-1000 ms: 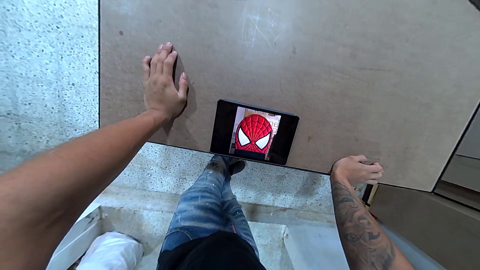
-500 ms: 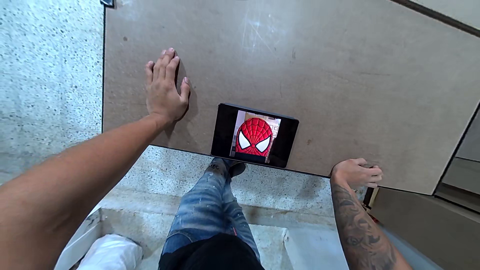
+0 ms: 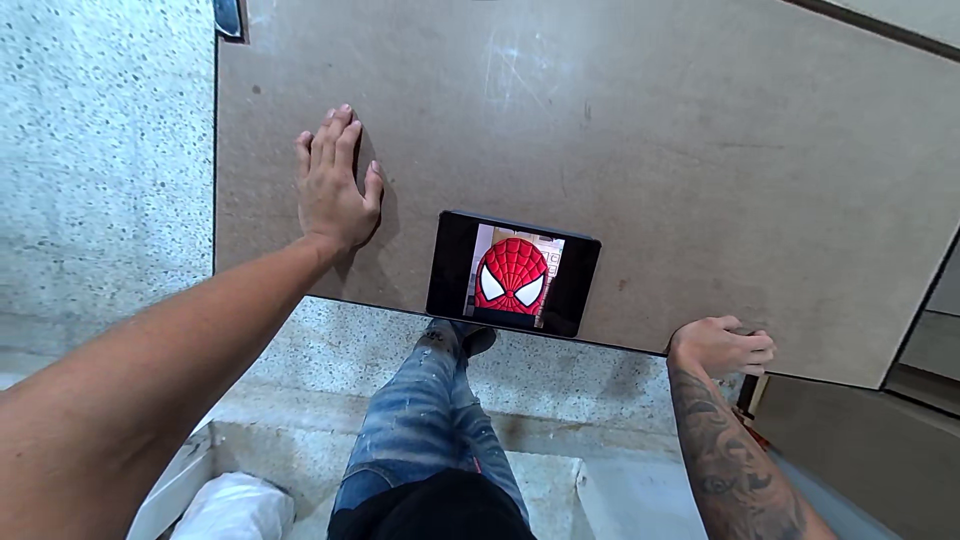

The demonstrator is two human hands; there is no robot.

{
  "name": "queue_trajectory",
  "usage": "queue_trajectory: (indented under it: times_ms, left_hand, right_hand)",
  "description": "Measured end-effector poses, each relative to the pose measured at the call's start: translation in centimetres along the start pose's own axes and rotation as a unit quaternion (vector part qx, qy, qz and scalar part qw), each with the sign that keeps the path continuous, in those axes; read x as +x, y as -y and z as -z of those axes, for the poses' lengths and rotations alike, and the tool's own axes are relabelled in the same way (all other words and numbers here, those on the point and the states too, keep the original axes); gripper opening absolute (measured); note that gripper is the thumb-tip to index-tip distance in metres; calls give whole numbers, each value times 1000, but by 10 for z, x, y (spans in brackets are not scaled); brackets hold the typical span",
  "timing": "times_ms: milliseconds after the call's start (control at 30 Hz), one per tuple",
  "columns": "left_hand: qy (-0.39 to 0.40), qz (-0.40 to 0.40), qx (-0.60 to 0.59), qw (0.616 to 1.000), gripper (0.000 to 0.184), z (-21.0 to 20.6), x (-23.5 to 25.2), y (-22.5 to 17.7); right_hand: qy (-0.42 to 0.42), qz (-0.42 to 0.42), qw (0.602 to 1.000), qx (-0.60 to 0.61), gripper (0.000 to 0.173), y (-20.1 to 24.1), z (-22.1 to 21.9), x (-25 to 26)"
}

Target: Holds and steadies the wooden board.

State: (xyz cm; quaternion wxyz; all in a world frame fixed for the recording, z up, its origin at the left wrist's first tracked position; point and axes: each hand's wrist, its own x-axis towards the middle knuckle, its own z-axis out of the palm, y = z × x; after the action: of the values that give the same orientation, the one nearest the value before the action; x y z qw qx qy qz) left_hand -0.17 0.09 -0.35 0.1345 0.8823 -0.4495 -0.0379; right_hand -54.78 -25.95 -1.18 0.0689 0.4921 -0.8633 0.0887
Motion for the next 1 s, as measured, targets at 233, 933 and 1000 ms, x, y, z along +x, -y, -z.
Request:
queue_trajectory:
  times_ms: [233, 933, 1000]
  left_hand:
    - [-1, 2, -2, 1000, 60, 0, 0, 1]
    - [-2, -10, 9, 1000, 60, 2, 2, -2]
    - [-1, -8, 7, 1000, 60, 2, 0, -2]
  right_hand:
    - [0, -6, 1000, -3, 58, 4, 4, -3]
    - [6, -32, 999, -25, 58, 3, -3, 0]
    - [4, -33, 999, -26, 58, 1, -5, 1]
